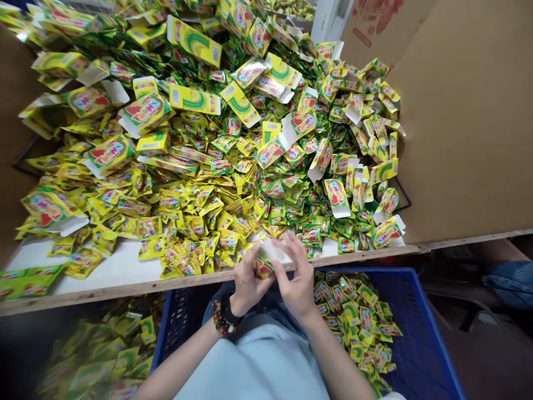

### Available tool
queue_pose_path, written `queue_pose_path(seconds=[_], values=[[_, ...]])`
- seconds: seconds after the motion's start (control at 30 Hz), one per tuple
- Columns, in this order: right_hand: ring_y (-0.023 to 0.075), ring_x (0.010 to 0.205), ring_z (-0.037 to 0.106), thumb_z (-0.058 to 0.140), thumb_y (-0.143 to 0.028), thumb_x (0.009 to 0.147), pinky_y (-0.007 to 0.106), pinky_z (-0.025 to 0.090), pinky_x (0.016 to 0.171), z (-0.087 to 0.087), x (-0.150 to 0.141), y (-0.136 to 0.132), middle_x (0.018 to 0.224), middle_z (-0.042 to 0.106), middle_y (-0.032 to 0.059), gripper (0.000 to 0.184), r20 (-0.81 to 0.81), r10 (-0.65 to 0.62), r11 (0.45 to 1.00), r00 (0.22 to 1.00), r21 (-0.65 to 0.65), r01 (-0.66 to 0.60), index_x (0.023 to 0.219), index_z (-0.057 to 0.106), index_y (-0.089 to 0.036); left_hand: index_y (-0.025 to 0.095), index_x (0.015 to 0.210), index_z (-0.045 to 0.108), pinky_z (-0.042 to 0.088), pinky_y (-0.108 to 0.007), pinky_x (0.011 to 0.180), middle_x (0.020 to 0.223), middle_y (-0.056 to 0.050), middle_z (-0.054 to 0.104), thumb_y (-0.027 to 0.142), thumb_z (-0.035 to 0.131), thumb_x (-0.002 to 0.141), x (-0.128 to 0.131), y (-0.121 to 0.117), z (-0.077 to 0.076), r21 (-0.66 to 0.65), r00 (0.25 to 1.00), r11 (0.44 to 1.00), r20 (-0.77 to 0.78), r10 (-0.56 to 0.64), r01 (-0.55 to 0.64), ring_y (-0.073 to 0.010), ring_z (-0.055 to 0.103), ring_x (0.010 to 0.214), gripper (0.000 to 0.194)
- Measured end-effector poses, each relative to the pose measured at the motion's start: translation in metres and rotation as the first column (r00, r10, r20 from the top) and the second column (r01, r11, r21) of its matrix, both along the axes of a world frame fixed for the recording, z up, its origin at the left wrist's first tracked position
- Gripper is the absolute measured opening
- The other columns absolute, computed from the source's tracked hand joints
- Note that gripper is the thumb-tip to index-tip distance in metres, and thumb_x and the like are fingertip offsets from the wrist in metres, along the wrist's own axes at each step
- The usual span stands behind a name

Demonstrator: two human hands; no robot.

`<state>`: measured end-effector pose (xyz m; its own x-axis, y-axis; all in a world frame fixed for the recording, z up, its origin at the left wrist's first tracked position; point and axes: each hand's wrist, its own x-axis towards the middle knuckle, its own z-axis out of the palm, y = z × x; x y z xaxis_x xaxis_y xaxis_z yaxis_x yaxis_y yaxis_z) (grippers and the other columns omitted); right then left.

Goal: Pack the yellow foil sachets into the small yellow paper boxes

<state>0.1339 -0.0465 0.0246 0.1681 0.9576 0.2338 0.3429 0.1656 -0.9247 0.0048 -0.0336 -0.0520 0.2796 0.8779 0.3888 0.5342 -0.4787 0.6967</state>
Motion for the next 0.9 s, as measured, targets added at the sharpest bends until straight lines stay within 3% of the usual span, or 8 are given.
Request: queue_pose_path(seconds=[0.07,0.17,0.23,0.3,0.4,0.57,0.77,0.9], values=[[0.025,0.132,0.051,0.063,-0.03,0.084,0.044,0.046,0.106,-0.006,-0.001,0.003,0.146,0.051,0.0103,0.066,-0.202,-0.017,0.995,0.979,-0.104,-0.005,0.146,0.039,-0.028,0.025,0.135,0.029,0.054,-0.043,0.085,0.125,-0.015,0.059,0.038,0.058,0.086,0.002,0.0,-0.001,0.16,0.999,0.986,0.036,0.03,-0.035,-0.0274,0.063,0.109,0.058],[0.025,0.125,0.058,0.055,-0.034,0.089,0.043,0.048,0.104,-0.013,-0.005,0.004,0.135,0.062,0.0087,0.052,-0.34,0.085,0.956,0.937,-0.239,-0.173,0.14,0.05,-0.025,0.024,0.129,0.032,0.055,-0.039,0.079,0.123,-0.014,0.059,0.036,0.055,0.087,0.007,0.0,0.001,0.265,0.999,0.964,0.034,0.011,-0.019,-0.0244,0.065,0.102,0.049],[0.0256,0.124,0.059,0.049,-0.035,0.093,0.046,0.045,0.107,-0.014,-0.007,0.002,0.128,0.067,0.0073,0.042,-0.282,0.148,0.95,0.948,-0.227,-0.216,0.132,0.06,-0.025,0.02,0.135,0.026,0.055,-0.04,0.08,0.124,-0.018,0.057,0.035,0.051,0.088,0.009,0.0,0.003,0.221,0.999,0.975,0.027,0.03,-0.035,-0.0258,0.064,0.104,0.055],[0.0268,0.123,0.06,0.054,-0.035,0.091,0.046,0.046,0.107,-0.015,-0.006,-0.002,0.127,0.067,0.0065,0.04,-0.138,0.198,0.968,0.97,-0.13,-0.216,0.128,0.064,-0.026,0.017,0.14,0.022,0.055,-0.043,0.083,0.124,-0.02,0.055,0.036,0.048,0.088,0.009,0.001,0.006,0.14,0.999,0.989,0.005,0.05,-0.05,-0.0273,0.062,0.108,0.06],[0.0272,0.114,0.066,0.06,-0.032,0.087,0.043,0.052,0.1,-0.015,-0.005,-0.005,0.123,0.07,0.0064,0.037,0.003,0.18,0.984,0.984,-0.012,-0.18,0.123,0.067,-0.028,0.016,0.14,0.025,0.054,-0.044,0.087,0.122,-0.019,0.056,0.031,0.043,0.088,0.009,0.002,0.007,0.073,0.999,0.997,-0.043,0.027,-0.024,-0.0281,0.061,0.11,0.058],[0.0277,0.111,0.068,0.054,-0.032,0.092,0.045,0.053,0.099,-0.01,-0.004,-0.001,0.114,0.074,0.005,0.031,-0.067,0.085,0.991,0.994,-0.102,-0.092,0.119,0.07,-0.027,0.015,0.14,0.027,0.054,-0.044,0.084,0.121,-0.02,0.057,0.03,0.048,0.084,0.008,0.002,0.006,0.054,0.999,0.998,-0.036,0.028,-0.026,-0.0311,0.061,0.11,0.061],[0.0257,0.11,0.068,0.057,-0.029,0.09,0.04,0.056,0.094,-0.013,-0.006,0.002,0.124,0.069,0.0077,0.043,0.078,0.288,0.957,0.954,-0.054,-0.284,0.133,0.059,-0.026,0.015,0.14,0.028,0.055,-0.043,0.079,0.118,-0.019,0.058,0.034,0.041,0.089,0.009,0.002,0.0,-0.012,0.998,0.999,0.04,0.043,-0.043,-0.0298,0.063,0.103,0.056],[0.0236,0.106,0.069,0.046,-0.026,0.095,0.038,0.057,0.089,-0.015,-0.004,-0.002,0.12,0.071,0.0079,0.041,0.217,0.291,0.956,0.932,-0.019,-0.294,0.134,0.058,-0.026,0.016,0.141,0.031,0.052,-0.045,0.087,0.121,-0.019,0.057,0.033,0.036,0.091,0.006,0.003,0.008,-0.034,0.999,0.999,0.031,-0.007,0.008,-0.0297,0.06,0.11,0.053]])
